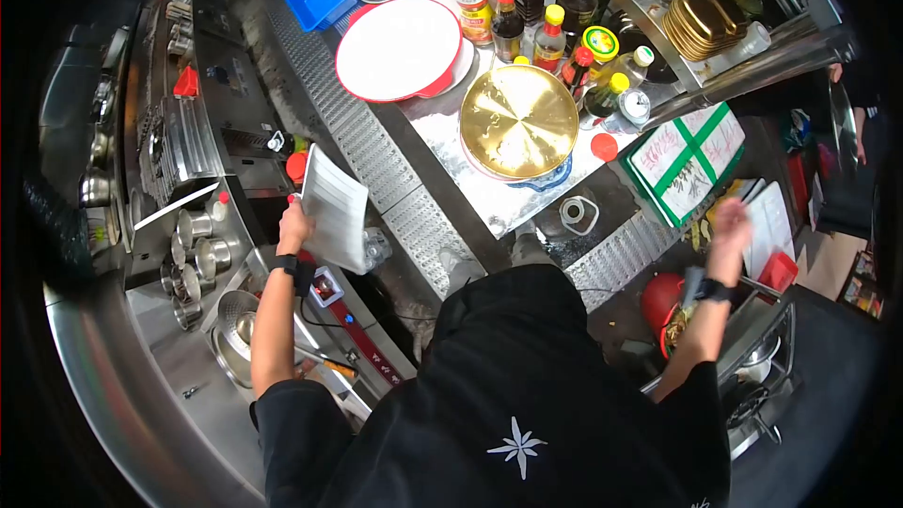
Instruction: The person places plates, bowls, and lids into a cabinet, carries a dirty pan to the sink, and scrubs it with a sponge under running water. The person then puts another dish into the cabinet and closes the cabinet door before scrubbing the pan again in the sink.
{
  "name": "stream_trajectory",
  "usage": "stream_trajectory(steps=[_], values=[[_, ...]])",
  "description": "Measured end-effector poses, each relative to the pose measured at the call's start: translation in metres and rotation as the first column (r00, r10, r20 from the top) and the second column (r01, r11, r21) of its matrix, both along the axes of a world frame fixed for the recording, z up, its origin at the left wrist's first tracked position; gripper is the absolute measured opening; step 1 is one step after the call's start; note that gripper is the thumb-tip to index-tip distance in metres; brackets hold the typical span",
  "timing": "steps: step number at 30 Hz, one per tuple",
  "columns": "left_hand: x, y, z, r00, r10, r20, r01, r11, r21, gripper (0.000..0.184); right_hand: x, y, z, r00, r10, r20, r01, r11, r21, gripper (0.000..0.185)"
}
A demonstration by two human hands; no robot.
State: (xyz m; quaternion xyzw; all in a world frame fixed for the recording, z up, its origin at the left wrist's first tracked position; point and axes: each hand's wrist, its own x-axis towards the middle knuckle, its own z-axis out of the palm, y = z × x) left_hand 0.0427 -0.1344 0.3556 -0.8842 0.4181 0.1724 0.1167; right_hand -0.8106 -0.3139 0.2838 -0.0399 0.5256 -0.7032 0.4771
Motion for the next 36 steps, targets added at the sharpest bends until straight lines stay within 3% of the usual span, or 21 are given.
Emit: stream_trajectory(steps=[2, 3, 4, 5, 6, 7, 8, 10, 11, 13, 14, 16, 17, 22, 23, 26, 28, 30, 33, 34, 36], values=[[0.027, 0.022, -0.069, 0.974, 0.168, -0.151, -0.202, 0.947, -0.251, 0.045, 0.111, 0.055, 0.014, 0.926, 0.377, -0.022, -0.371, 0.918, 0.144, 0.008], [0.042, 0.035, -0.122, 0.893, 0.242, -0.379, -0.365, 0.883, -0.295, 0.041, 0.139, 0.069, -0.016, 0.857, 0.514, 0.040, -0.511, 0.836, 0.201, 0.008], [0.052, 0.047, -0.164, 0.752, 0.290, -0.592, -0.535, 0.793, -0.292, 0.038, 0.203, 0.084, 0.022, 0.751, 0.659, -0.047, -0.588, 0.699, 0.406, 0.011], [0.004, 0.040, -0.138, 0.698, 0.388, -0.602, -0.632, 0.728, -0.265, 0.034, 0.253, 0.093, 0.044, 0.664, 0.747, -0.008, -0.621, 0.558, 0.550, 0.019], [-0.017, 0.050, -0.163, 0.851, 0.287, -0.439, -0.483, 0.755, -0.444, 0.036, 0.270, 0.105, 0.022, 0.528, 0.843, 0.101, -0.715, 0.376, 0.590, 0.026], [-0.042, 0.057, -0.196, 0.852, 0.353, -0.386, -0.515, 0.693, -0.504, 0.036, 0.292, 0.114, 0.011, 0.491, 0.856, 0.161, -0.732, 0.305, 0.609, 0.031], [-0.075, 0.054, -0.185, 0.623, 0.433, -0.651, -0.767, 0.499, -0.402, 0.043, 0.316, 0.119, 0.005, 0.443, 0.870, 0.217, -0.743, 0.221, 0.631, 0.037], [-0.110, 0.073, -0.243, 0.418, 0.360, -0.834, -0.904, 0.258, -0.342, 0.050, 0.364, 0.125, -0.005, 0.459, 0.847, 0.270, -0.720, 0.176, 0.671, 0.053], [-0.127, 0.080, -0.255, 0.346, 0.406, -0.846, -0.938, 0.176, -0.299, 0.050, 0.381, 0.127, -0.015, 0.477, 0.846, 0.239, -0.712, 0.213, 0.669, 0.057], [-0.141, 0.089, -0.256, 0.032, 0.314, -0.949, -0.999, 0.027, -0.025, 0.059, 0.426, 0.134, -0.041, 0.559, 0.823, 0.095, -0.618, 0.337, 0.710, 0.059], [-0.148, 0.101, -0.276, -0.015, 0.345, -0.938, -0.999, -0.042, 0.001, 0.059, 0.433, 0.138, -0.064, 0.589, 0.808, -0.026, -0.529, 0.409, 0.744, 0.053], [-0.159, 0.124, -0.309, -0.169, 0.177, -0.970, -0.983, -0.098, 0.153, 0.062, 0.445, 0.145, -0.098, 0.702, 0.682, -0.205, -0.391, 0.610, 0.689, 0.051], [-0.161, 0.136, -0.324, -0.197, 0.192, -0.961, -0.977, -0.123, 0.176, 0.062, 0.444, 0.149, -0.104, 0.705, 0.679, -0.205, -0.428, 0.639, 0.639, 0.050], [-0.145, 0.156, -0.385, -0.409, -0.163, -0.898, -0.908, -0.022, 0.418, 0.064, 0.466, 0.152, -0.110, 0.676, 0.605, -0.420, -0.367, 0.771, 0.520, 0.050], [-0.140, 0.156, -0.403, -0.434, -0.169, -0.885, -0.895, -0.034, 0.445, 0.064, 0.496, 0.155, -0.103, 0.667, 0.547, -0.505, -0.229, 0.796, 0.560, 0.048], [-0.122, 0.143, -0.463, -0.403, -0.121, -0.907, -0.908, 0.181, 0.379, 0.066, 0.478, 0.153, -0.106, 0.574, 0.576, -0.582, -0.267, 0.804, 0.532, 0.043], [-0.110, 0.121, -0.488, -0.404, -0.126, -0.906, -0.901, 0.229, 0.370, 0.067, 0.469, 0.151, -0.101, 0.399, 0.666, -0.630, -0.212, 0.736, 0.643, 0.052], [-0.108, 0.101, -0.528, -0.405, -0.193, -0.894, -0.889, 0.312, 0.336, 0.072, 0.459, 0.153, -0.098, 0.505, 0.641, -0.579, -0.205, 0.740, 0.641, 0.052], [-0.118, 0.056, -0.571, -0.337, -0.169, -0.926, -0.891, 0.376, 0.256, 0.069, 0.440, 0.148, -0.088, 0.494, 0.706, -0.507, -0.299, 0.685, 0.664, 0.049], [-0.117, 0.043, -0.578, -0.314, -0.147, -0.938, -0.888, 0.396, 0.235, 0.068, 0.450, 0.147, -0.085, 0.684, 0.617, -0.389, -0.240, 0.694, 0.679, 0.049], [-0.104, 0.021, -0.593, -0.297, -0.155, -0.942, -0.858, 0.476, 0.192, 0.066, 0.462, 0.148, -0.092, 0.517, 0.646, -0.562, -0.215, 0.733, 0.645, 0.051]])
